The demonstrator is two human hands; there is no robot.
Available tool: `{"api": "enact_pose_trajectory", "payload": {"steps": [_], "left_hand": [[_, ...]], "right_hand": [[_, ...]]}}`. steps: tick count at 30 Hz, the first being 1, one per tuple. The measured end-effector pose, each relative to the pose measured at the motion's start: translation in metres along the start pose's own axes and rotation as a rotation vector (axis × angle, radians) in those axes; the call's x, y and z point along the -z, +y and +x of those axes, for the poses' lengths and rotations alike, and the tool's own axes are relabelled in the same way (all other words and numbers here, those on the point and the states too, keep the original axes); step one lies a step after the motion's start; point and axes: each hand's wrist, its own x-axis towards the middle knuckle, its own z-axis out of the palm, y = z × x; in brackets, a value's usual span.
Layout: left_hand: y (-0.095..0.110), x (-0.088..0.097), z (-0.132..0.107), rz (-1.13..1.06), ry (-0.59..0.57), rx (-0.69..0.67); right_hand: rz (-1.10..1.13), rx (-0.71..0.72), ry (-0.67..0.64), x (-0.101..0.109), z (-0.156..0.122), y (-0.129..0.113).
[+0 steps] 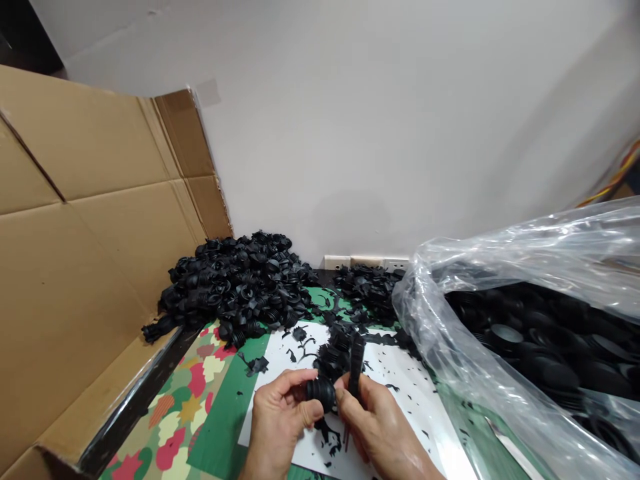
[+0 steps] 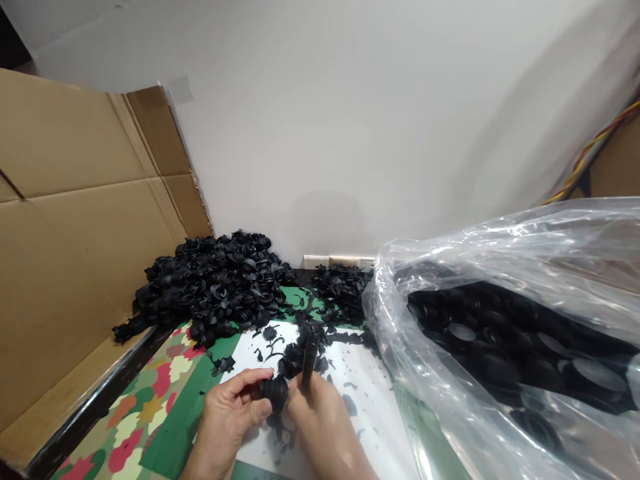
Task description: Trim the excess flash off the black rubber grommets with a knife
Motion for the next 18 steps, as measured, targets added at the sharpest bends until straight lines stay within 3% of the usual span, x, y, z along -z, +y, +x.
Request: {"api": "enact_pose_trajectory", "payload": {"steps": [14,18], "left_hand": [[-0.0038,0.0,0.0013,-0.002,0.038,0.085],[-0.0022,0.0002,0.0011,-0.007,-0.005,0.101]], "right_hand": [[-0.026,0.016,-0.008,0.0036,0.0026,0.0013],[-0.022,0.036,-0.031,0.0054,0.0041,0.0007]]}}
